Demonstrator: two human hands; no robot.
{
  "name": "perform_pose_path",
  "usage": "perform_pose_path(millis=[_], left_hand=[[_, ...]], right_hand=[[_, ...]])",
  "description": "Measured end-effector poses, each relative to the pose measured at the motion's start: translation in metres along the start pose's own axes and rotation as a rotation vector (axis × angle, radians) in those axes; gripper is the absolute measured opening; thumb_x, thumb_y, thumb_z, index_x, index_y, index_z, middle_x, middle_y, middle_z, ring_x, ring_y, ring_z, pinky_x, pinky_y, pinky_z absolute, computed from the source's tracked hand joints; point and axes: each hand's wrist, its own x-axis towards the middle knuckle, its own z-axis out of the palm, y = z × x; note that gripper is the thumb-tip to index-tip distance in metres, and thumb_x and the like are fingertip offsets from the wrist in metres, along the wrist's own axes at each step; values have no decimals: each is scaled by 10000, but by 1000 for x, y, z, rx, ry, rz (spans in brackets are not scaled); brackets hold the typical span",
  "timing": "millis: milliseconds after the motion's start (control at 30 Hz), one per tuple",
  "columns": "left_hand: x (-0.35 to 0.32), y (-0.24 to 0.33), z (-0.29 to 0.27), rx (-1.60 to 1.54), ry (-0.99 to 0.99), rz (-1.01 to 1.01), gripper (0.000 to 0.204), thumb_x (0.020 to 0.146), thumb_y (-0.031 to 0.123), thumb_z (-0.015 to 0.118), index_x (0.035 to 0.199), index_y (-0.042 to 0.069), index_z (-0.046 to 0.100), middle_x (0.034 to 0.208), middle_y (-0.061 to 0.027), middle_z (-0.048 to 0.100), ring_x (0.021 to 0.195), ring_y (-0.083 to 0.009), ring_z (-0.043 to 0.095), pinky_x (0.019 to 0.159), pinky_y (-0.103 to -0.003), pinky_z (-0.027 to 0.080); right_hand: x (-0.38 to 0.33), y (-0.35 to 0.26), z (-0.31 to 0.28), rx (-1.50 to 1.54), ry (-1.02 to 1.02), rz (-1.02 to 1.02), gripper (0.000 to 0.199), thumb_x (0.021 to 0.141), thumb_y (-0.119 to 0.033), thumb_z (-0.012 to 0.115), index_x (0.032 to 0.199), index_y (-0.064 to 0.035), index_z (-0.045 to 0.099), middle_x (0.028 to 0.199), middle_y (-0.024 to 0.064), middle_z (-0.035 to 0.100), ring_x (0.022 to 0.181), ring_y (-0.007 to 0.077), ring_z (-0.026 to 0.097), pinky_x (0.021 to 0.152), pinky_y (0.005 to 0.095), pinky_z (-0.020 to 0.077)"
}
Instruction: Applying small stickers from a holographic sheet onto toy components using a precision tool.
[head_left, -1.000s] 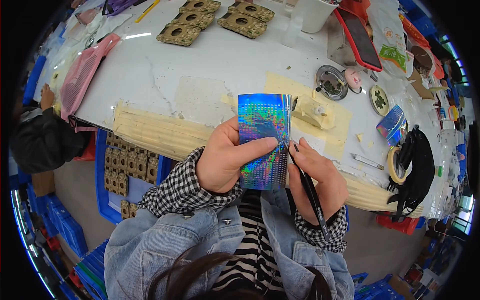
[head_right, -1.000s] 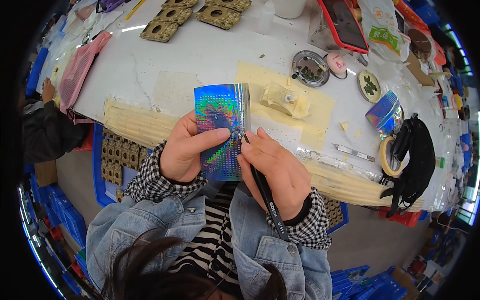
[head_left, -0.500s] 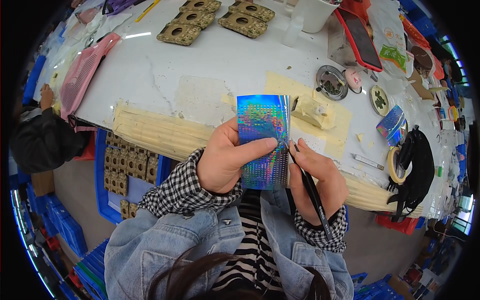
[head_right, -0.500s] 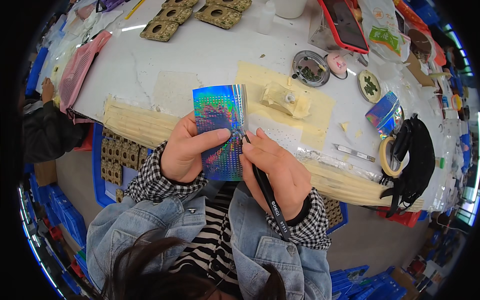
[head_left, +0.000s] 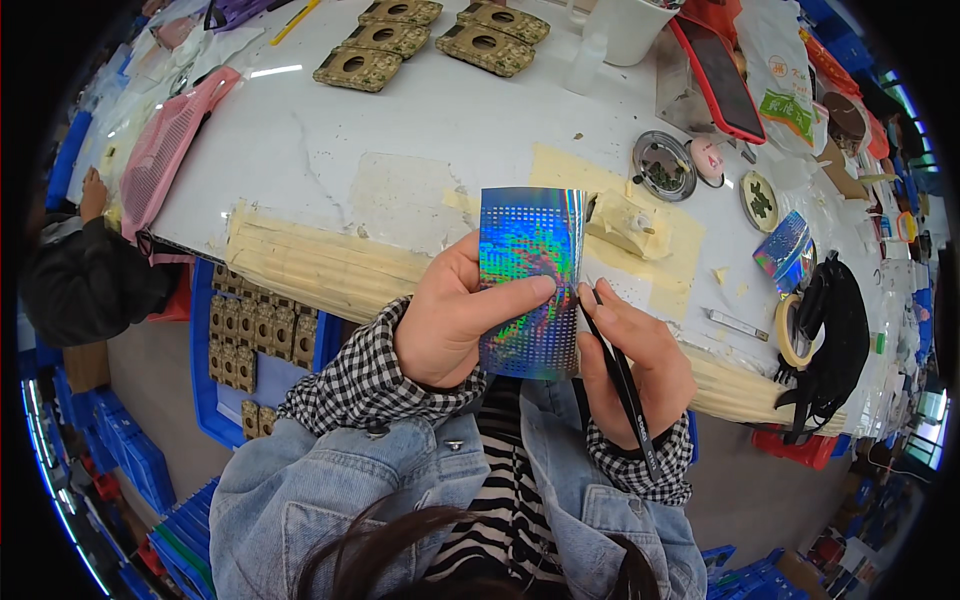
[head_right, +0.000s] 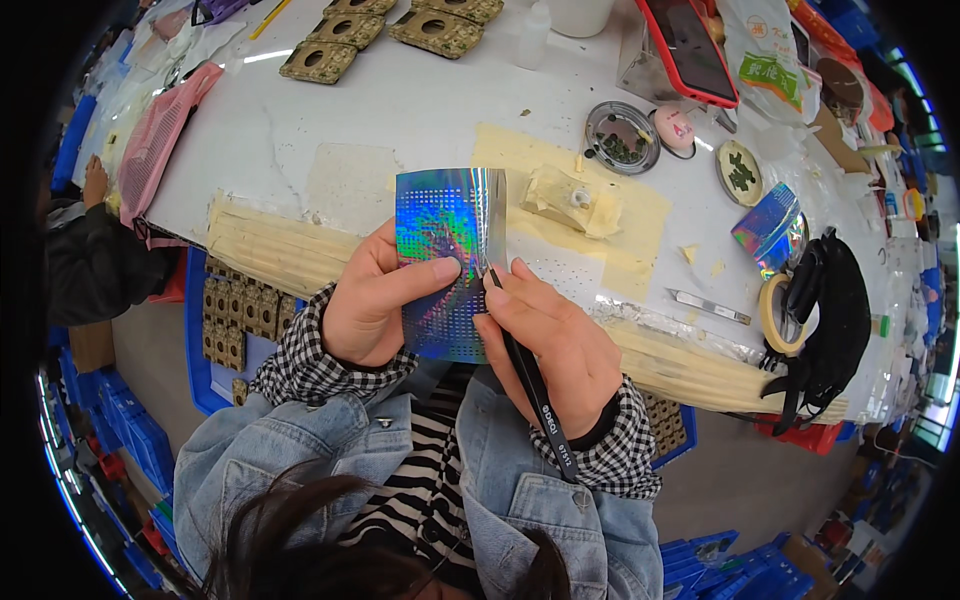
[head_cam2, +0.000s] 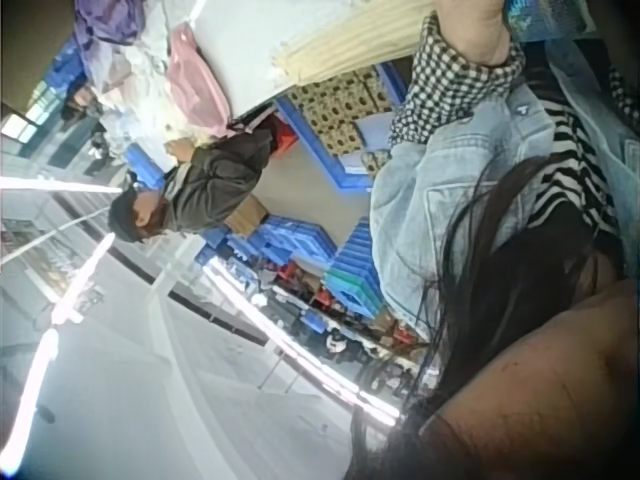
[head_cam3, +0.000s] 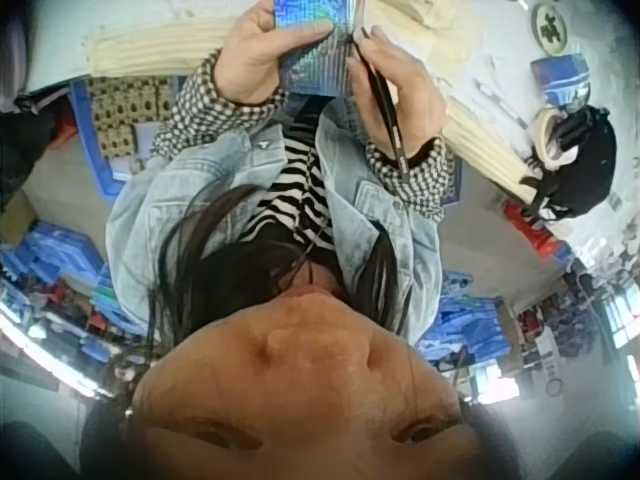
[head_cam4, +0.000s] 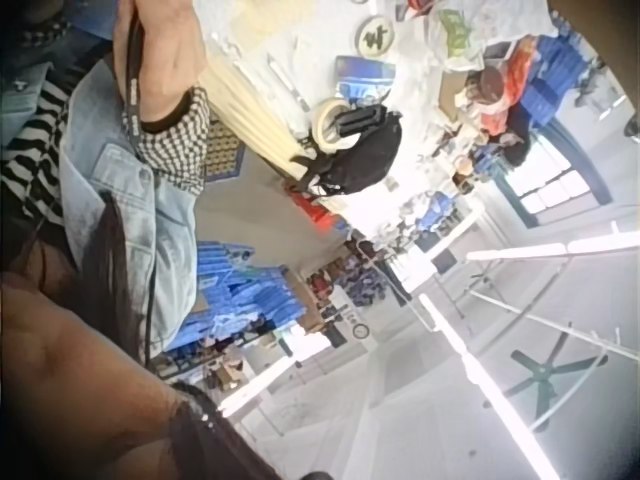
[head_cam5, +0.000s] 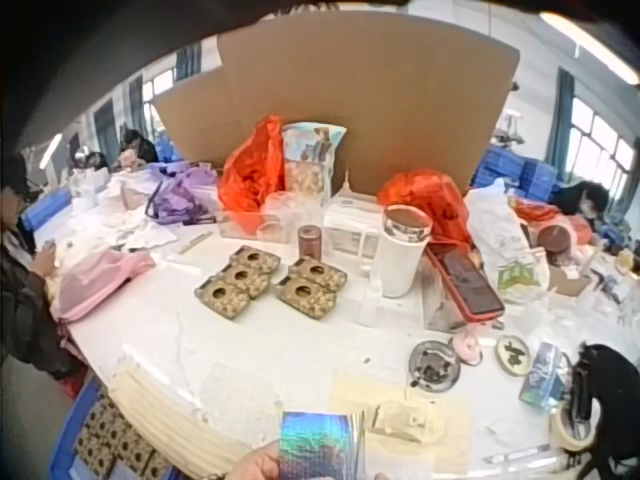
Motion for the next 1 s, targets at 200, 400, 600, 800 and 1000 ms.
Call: perform_pose_path(millis=[200, 400, 600, 800, 1000], left_hand=[[0, 2, 4, 29, 35, 5, 303, 872, -41, 608, 1164, 10, 545, 1050, -80, 658, 943, -145, 641, 840, -287, 523], [0, 1, 3, 48, 22, 19, 314, 866, -43, 615, 1166, 11, 541, 1049, -81, 658, 943, -146, 641, 840, -284, 523], [0, 0, 2, 57, 36, 33, 322, 868, -44, 610, 1176, 15, 537, 1054, -83, 656, 940, -151, 644, 830, -295, 531], [-1, -1, 1, 45, 35, 32, 333, 874, -47, 599, 1194, 12, 529, 1061, -88, 655, 948, -154, 645, 835, -301, 533], [0, 0, 1, 18, 22, 9, 328, 876, -50, 596, 1192, 13, 533, 1062, -87, 655, 951, -157, 645, 841, -299, 532]], right_hand=[[1, 0, 0, -18, 7, -13, 357, 737, 66, 748, 1052, 23, 586, 977, 198, 677, 946, 284, 678, 867, 418, 563], [3, -3, 0, -26, 15, -10, 337, 736, 69, 746, 1036, 28, 596, 962, 193, 683, 933, 289, 684, 859, 418, 568], [4, -3, 1, -25, 29, 8, 307, 729, 76, 744, 1005, 35, 616, 932, 189, 688, 914, 288, 690, 848, 414, 573], [3, -2, 3, -41, 43, -4, 291, 722, 74, 748, 984, 38, 626, 920, 196, 687, 899, 292, 692, 837, 406, 578], [3, -1, 2, -40, 35, -8, 294, 724, 71, 748, 987, 38, 622, 931, 206, 686, 895, 295, 692, 833, 406, 579]])
